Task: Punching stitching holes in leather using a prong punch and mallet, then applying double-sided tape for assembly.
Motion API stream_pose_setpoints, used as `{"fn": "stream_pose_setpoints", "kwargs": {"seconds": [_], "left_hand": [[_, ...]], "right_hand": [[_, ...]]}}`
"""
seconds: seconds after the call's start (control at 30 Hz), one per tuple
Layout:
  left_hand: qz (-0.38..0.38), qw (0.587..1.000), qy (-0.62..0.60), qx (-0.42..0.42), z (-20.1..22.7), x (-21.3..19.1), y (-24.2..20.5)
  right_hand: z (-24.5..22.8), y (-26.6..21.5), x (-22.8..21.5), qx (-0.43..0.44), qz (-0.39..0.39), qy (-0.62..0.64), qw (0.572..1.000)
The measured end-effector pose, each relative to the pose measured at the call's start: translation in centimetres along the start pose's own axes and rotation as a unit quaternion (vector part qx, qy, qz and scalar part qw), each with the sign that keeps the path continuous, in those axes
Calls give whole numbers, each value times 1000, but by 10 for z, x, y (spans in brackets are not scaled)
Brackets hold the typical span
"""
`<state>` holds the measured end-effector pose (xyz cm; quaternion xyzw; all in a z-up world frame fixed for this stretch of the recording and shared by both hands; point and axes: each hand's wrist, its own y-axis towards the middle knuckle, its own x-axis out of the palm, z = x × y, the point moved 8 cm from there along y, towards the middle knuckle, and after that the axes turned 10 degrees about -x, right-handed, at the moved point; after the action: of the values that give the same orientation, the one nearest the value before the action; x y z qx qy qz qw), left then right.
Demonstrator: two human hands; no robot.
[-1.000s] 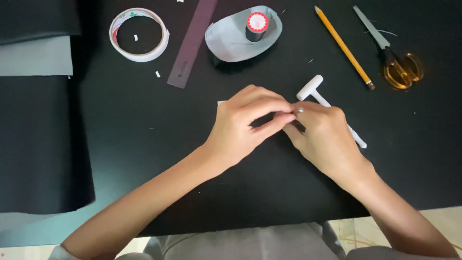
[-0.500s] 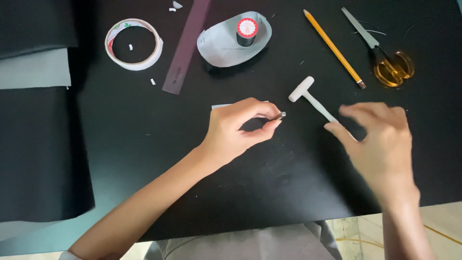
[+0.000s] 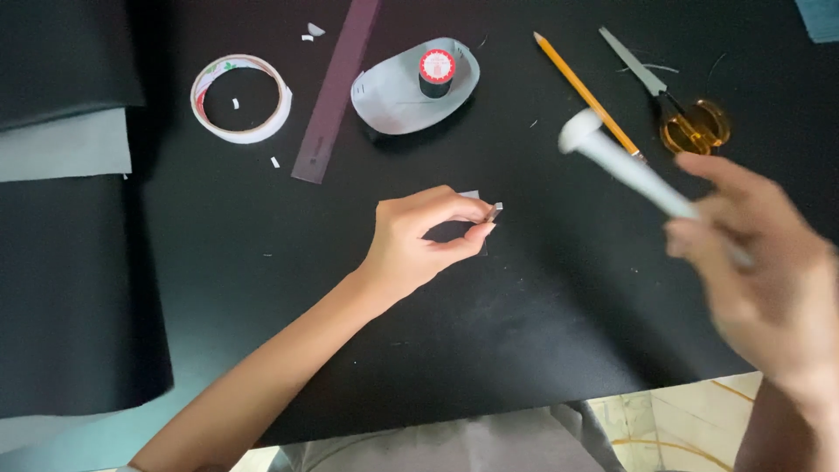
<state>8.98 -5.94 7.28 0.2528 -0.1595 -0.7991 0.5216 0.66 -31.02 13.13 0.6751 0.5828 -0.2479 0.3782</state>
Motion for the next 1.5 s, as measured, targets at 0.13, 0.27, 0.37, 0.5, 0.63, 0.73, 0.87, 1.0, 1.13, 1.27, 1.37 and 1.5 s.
{"fn": "stream_pose_setpoints", "kwargs": {"seconds": [0.13,0.27,0.37,0.5,0.63,0.73,0.87,1.0,1.13,1.27,1.37,1.5], "left_hand": [[2,1000,21,4,2,1,1],[-5,1000,-3,-7,0,-1,1],[-10,1000,-2,-8,0,-1,1],[-20,999,16,-26,-9,1,-1],[-18,1000,-7,-22,-3,1,-1],[-26,999,-2,-21,4,-3,3],[-27,999,7,-24,-2,-1,3],[-32,998,20,-42,-1,0,2],[-39,997,-21,-59,-1,2,3],[-37,998,-11,-52,2,0,5],[-30,998,-4,-55,-2,-2,7],[-34,998,-5,-56,-3,-1,4]], "right_hand": [[-20,-4,-9,-12,14,-21,1000],[-34,-7,6,-65,-111,-94,987],[-7,-25,1,-28,-99,-136,985],[-12,-17,17,-80,-173,-173,966],[-6,-49,-24,70,174,42,981],[38,-41,0,315,-208,-295,878],[31,-50,-12,86,31,-79,993],[-11,-19,29,-95,-212,-205,951],[-10,-31,-25,23,89,11,996],[18,-36,1,246,-207,-307,896],[62,-47,1,157,9,59,986],[6,-26,15,-8,-146,-211,966]]}}
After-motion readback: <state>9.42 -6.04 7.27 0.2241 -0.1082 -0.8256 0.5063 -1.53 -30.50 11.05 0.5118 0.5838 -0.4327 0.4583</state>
